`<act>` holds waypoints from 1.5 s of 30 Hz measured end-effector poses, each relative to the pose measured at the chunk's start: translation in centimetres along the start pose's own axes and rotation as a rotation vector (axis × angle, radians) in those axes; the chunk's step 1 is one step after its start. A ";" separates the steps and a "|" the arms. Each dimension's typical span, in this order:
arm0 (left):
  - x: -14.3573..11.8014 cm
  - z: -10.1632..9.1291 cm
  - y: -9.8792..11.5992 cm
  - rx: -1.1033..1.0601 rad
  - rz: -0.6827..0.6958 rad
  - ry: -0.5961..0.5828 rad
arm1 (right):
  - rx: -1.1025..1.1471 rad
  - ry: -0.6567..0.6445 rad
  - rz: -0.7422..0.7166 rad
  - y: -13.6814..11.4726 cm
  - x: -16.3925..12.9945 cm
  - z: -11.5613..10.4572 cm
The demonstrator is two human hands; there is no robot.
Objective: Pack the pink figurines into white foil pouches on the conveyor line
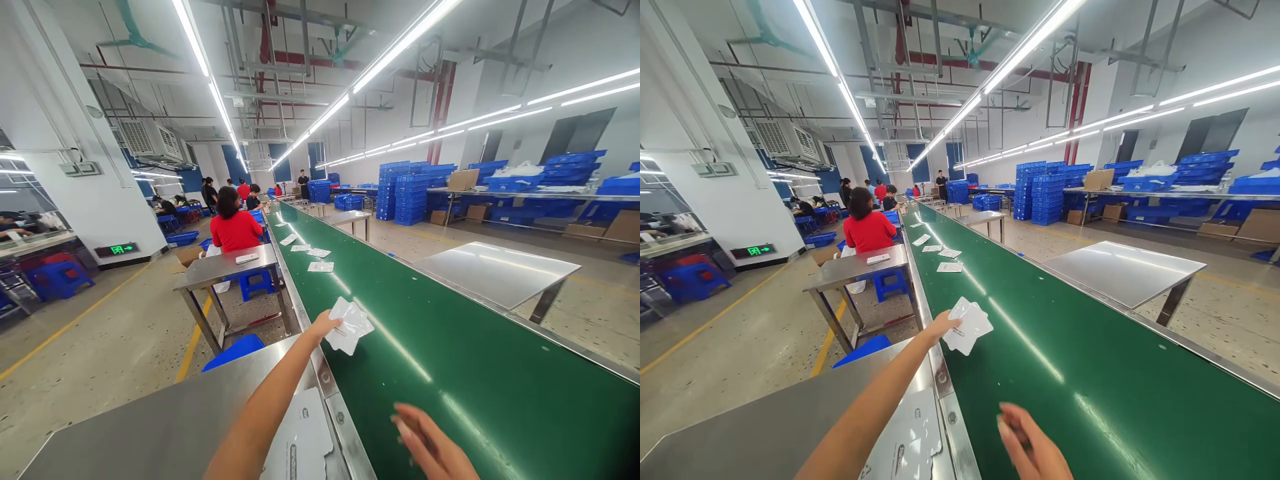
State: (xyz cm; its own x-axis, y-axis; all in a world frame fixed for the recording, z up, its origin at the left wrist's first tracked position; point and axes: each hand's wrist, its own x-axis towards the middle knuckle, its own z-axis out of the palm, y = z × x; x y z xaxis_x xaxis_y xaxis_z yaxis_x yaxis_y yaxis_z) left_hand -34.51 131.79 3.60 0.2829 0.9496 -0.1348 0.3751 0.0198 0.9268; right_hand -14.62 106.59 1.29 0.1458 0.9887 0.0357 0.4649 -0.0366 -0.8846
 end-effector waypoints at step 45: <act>-33.4 -6.6 -10.1 0.703 0.342 0.282 | -0.275 -0.491 -0.281 -7.3 6.0 16.8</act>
State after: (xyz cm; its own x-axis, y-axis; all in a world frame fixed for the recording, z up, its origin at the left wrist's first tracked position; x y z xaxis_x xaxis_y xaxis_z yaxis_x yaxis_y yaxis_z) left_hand -53.57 101.89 1.07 0.2844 0.9124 0.2942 0.7994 -0.3951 0.4525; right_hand -31.77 115.20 0.13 -0.4025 0.9150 -0.0259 0.6445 0.2632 -0.7179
